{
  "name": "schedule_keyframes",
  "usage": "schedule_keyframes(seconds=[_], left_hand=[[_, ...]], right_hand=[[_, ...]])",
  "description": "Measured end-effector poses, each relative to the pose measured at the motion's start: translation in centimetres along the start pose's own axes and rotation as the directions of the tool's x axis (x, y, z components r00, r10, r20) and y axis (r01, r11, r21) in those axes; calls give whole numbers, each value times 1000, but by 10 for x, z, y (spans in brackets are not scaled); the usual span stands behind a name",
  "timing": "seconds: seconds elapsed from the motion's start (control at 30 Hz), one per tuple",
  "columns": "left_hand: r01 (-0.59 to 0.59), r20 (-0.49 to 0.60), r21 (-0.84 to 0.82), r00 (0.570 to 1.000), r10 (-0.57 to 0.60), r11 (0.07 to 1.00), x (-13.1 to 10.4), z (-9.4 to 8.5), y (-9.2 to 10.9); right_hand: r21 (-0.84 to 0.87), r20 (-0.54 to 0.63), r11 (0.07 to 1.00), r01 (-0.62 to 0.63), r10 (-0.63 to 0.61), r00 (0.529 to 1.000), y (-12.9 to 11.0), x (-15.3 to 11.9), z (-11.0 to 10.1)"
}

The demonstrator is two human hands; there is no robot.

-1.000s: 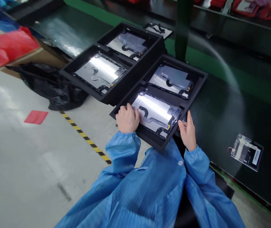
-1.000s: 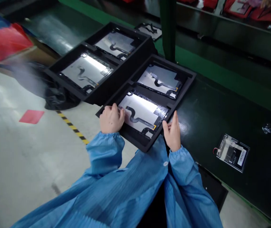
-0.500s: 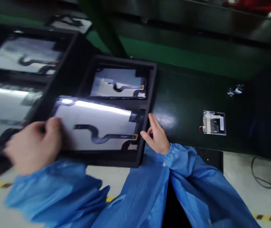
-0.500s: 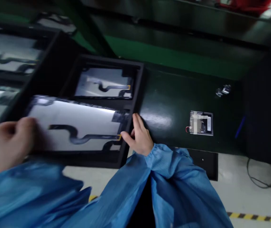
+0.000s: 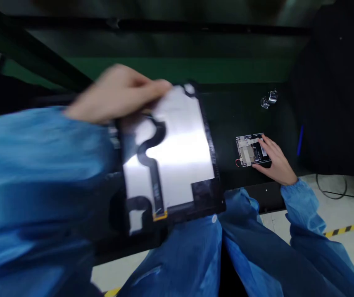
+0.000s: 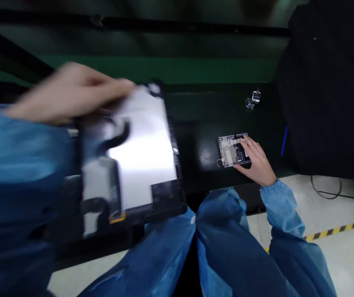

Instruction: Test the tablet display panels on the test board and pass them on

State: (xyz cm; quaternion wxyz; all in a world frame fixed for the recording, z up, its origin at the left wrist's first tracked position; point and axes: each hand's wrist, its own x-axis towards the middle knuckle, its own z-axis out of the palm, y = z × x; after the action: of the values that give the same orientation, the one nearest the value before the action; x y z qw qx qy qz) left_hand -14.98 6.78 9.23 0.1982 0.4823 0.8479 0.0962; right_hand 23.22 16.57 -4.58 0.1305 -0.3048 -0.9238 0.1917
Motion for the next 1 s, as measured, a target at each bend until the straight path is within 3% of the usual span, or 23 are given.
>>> schedule_keyframes(seconds=[0.1,0.2,0.27,0.37,0.47,0.63,0.7,0.8,0.9,1.0], left_hand=[[-189,127,88,976,177,978,44,39,24],[-268,111,155,961,253,951,85,79,27],[-291,79,173,957,281,941,104,94,23],[-306,37,193,952,304,932,118,103,19],[-303,-21,229,949,316,925,116,107,21],[-366,-207,223,888,411,904,88,113,15],[-378,-140,95,911,389,921,75,115,7],[-337,49,-173,936,349,926,62,117,-2],[-343,112,-376,905,410,861,51,114,1],[-332,157,-580,851,501,744,34,108,17]], right_hand=[[-52,25,997,-52,54,998,1,-6,19],[-79,-12,994,-81,81,997,-5,-13,29],[-89,-43,992,-90,86,995,-10,-17,32],[-106,-74,990,-97,90,993,-15,-21,34],[-124,-84,987,-99,89,992,-18,-25,35],[-136,-99,985,-104,91,991,-20,-27,35],[-133,-101,986,-100,87,991,-19,-26,35],[-129,-102,988,-87,74,992,-19,-25,36],[-127,-114,989,-76,61,992,-18,-21,35],[-117,-135,991,-67,51,990,-19,-15,30]])
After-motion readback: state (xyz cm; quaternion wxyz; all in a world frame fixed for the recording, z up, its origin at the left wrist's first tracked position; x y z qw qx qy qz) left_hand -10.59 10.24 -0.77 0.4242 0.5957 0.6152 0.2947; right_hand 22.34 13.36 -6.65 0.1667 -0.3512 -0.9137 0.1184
